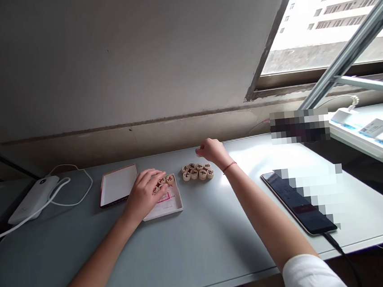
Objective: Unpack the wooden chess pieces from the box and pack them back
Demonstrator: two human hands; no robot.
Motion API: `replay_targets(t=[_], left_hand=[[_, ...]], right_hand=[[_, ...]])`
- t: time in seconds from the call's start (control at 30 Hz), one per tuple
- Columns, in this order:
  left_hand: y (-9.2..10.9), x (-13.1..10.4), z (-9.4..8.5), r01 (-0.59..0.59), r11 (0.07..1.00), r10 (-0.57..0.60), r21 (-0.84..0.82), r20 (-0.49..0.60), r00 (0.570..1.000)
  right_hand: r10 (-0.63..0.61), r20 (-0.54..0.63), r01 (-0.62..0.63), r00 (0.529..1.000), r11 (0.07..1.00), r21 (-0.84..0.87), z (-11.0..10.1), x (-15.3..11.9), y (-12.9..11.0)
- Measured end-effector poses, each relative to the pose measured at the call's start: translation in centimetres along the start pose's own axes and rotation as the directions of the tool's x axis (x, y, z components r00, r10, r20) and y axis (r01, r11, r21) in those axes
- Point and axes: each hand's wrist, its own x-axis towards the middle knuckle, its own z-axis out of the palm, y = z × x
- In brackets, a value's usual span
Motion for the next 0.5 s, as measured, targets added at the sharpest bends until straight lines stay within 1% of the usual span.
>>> replay_targets(t=[0.03,0.07,0.1,0.13,0.17,0.2,0.23,0.3,0.37,0.43,0.5], left_hand=[[0.2,0.0,0.0,0.005,1.000,-0.005,-0.016,-0.018,1.000],[0.5,0.0,0.0,0.012,0.999,-0.013,-0.032,-0.031,0.999],[0.7,0.0,0.0,0.021,0.999,-0.022,-0.048,-0.036,0.999],[1.0,-0.1,0.1,0.028,0.997,-0.030,-0.067,-0.033,0.999],[1.2,-0.2,0.2,0.032,0.995,-0.035,-0.091,-0.026,0.999],[1.5,-0.4,0.3,0.032,0.992,-0.034,-0.118,-0.014,0.999],[1.7,-0.6,0.4,0.028,0.988,-0.029,-0.150,0.000,1.000],[1.9,-1.1,0.7,0.019,0.975,-0.014,-0.221,0.027,1.000],[2.0,-1.5,0.9,0.026,0.961,-0.015,-0.277,0.043,0.999],[2.0,-1.8,0.9,0.041,0.954,-0.026,-0.297,0.054,0.998],[2.0,-1.9,0.9,0.058,0.958,-0.041,-0.282,0.065,0.997]], right_hand=[[-0.062,0.007,0.060,0.998,0.987,0.152,-0.2,-1.1,-0.5],[-0.131,0.030,0.116,0.991,0.948,0.296,-0.2,-2.3,-1.0],[-0.205,0.065,0.162,0.977,0.901,0.404,-0.1,-3.6,-1.6],[-0.284,0.119,0.191,0.951,0.848,0.493,0.3,-4.8,-2.2],[-0.358,0.150,0.212,0.922,0.787,0.579,0.8,-5.9,-2.7],[-0.424,0.174,0.224,0.889,0.732,0.643,1.5,-6.9,-3.1],[-0.465,0.185,0.222,0.866,0.688,0.691,2.2,-7.6,-3.5],[-0.491,0.181,0.199,0.852,0.623,0.756,3.5,-8.5,-3.8],[-0.485,0.172,0.168,0.857,0.579,0.798,4.4,-8.7,-3.8],[-0.495,0.182,0.142,0.850,0.548,0.825,4.6,-8.6,-3.4],[-0.496,0.201,0.113,0.845,0.533,0.839,4.2,-8.4,-2.8]])
